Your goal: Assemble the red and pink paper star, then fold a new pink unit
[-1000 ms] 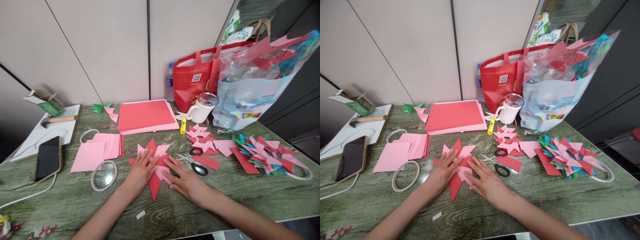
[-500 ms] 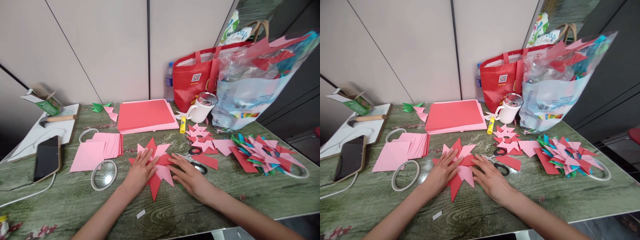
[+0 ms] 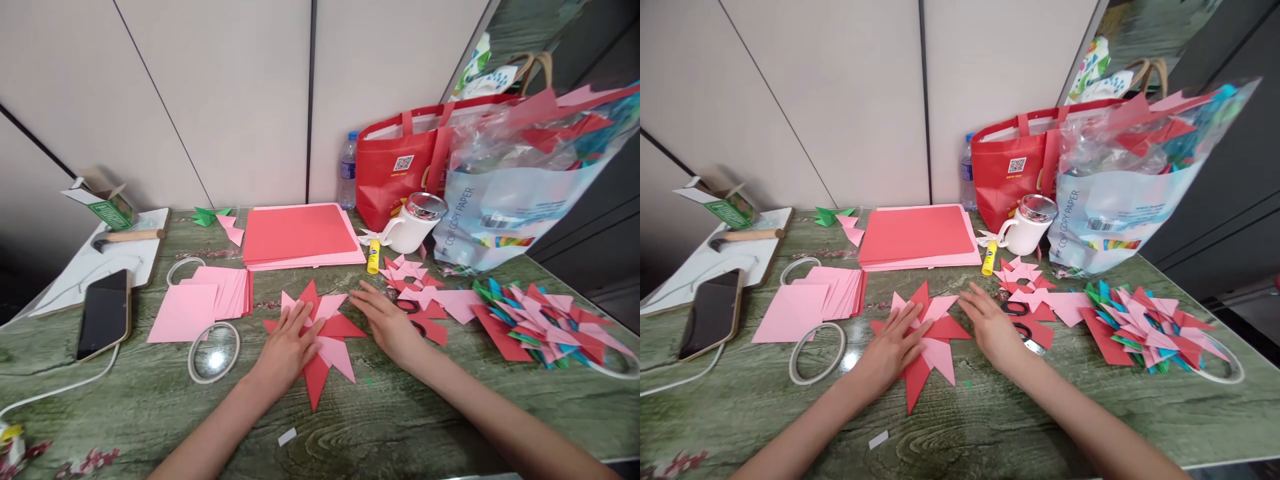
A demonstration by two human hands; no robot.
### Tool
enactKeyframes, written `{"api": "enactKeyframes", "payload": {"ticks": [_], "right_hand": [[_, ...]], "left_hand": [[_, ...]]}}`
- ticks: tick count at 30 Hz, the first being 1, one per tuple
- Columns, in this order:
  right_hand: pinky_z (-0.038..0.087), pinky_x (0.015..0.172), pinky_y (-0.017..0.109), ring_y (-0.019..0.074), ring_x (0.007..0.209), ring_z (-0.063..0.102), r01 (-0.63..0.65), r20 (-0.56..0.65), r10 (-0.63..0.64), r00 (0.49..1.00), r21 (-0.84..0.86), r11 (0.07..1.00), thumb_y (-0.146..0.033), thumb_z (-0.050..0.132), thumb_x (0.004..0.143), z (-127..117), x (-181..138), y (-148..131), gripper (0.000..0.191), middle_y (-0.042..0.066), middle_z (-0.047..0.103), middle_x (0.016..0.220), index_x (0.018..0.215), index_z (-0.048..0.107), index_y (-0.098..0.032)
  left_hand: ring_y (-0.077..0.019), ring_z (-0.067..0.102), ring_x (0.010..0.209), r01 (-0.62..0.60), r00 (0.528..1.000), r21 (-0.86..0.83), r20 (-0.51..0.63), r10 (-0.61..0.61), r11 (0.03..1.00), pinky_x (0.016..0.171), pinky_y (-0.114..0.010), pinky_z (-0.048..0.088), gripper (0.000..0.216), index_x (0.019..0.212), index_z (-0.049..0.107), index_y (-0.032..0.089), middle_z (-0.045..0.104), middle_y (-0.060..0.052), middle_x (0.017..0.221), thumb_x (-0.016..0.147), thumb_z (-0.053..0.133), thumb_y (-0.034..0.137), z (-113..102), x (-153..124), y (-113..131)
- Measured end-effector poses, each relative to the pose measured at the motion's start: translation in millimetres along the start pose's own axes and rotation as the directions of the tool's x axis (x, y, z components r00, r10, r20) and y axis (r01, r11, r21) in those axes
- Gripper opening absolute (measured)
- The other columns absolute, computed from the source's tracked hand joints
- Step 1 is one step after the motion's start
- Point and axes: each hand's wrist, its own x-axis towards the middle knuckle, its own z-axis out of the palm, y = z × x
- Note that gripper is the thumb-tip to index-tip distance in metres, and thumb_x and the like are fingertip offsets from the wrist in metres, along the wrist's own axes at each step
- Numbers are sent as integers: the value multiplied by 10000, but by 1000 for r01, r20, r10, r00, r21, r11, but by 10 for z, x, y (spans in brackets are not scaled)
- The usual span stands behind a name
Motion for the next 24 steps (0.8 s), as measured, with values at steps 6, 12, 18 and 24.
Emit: {"api": "enactKeyframes", "payload": {"ticks": [6,12,18,24], "right_hand": [[340,1074,448,214,1364,230,141,204,-166,965,133,981,-133,310,918,284,405,-331,463,173,380,1406,1378,321,-78],[289,1090,499,222,1375,185,187,194,-197,961,70,980,-133,286,930,502,352,-304,455,179,367,1414,1379,316,-70],[316,1084,484,234,1377,175,170,227,-175,958,44,985,-151,314,931,515,329,-287,442,179,369,1413,1362,344,-53],[300,1096,478,230,1381,147,195,241,-197,950,34,980,-124,312,922,513,323,-288,466,166,356,1424,1384,303,-63]], "left_hand": [[-276,289,1337,25,999,-85,-33,-28,996,1056,-523,304,379,1267,485,226,330,-142,1445,904,446,329,-42,3,29],[-298,428,1248,169,981,-258,-46,-187,951,951,-443,466,451,1274,431,165,358,-191,1370,855,533,297,-114,-31,73],[-316,362,1293,162,979,-217,-91,-185,963,1002,-472,411,576,1320,310,94,412,-231,1351,861,511,378,11,-73,25],[-311,325,1313,169,983,-162,-38,-177,972,1020,-467,396,614,1356,290,88,412,-217,1375,869,479,412,5,-58,22]]}}
